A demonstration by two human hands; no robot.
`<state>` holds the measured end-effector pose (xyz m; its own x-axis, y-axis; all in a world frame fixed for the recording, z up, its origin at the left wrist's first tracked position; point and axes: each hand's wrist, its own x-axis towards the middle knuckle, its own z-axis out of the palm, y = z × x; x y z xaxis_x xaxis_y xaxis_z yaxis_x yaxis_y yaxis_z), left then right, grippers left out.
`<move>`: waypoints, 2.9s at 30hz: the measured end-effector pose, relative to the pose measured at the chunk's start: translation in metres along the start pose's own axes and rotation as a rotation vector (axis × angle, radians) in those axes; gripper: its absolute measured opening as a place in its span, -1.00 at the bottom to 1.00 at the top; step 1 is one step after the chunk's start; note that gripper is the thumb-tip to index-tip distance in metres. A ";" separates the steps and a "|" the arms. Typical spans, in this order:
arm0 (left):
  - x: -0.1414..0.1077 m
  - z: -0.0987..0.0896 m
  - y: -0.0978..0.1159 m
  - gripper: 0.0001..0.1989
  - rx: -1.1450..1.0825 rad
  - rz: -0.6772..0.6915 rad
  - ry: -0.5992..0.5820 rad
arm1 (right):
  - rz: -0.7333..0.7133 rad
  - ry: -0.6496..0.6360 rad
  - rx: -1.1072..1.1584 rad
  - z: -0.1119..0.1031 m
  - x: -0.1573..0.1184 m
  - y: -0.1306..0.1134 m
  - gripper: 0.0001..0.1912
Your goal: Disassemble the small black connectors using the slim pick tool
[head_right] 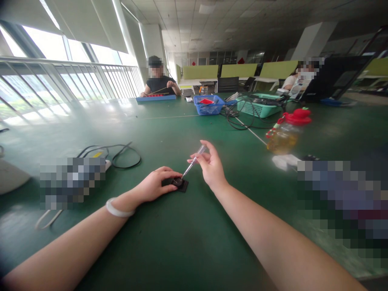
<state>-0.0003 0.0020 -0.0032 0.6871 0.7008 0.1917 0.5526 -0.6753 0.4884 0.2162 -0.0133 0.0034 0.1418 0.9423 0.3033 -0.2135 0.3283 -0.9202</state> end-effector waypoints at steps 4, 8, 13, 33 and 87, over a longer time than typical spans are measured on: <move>0.000 -0.001 0.001 -0.62 0.002 -0.001 -0.001 | 0.004 0.018 0.013 -0.001 0.001 0.003 -0.41; 0.000 -0.001 0.002 -0.62 0.008 0.000 -0.001 | 0.025 0.041 0.030 -0.001 0.001 0.004 -0.38; 0.000 -0.001 0.003 -0.62 0.009 0.000 0.004 | 0.067 0.080 0.066 -0.002 0.003 0.008 -0.36; 0.001 -0.001 0.001 -0.63 0.000 0.008 -0.009 | 0.188 0.175 0.121 -0.006 0.006 0.016 -0.46; 0.000 -0.001 0.002 -0.60 -0.022 -0.003 0.008 | 0.185 0.148 0.129 0.000 -0.001 0.009 -0.53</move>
<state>0.0004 0.0010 -0.0020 0.6820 0.7044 0.1968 0.5440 -0.6685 0.5072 0.2138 -0.0113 -0.0047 0.2264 0.9703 0.0852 -0.3691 0.1664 -0.9144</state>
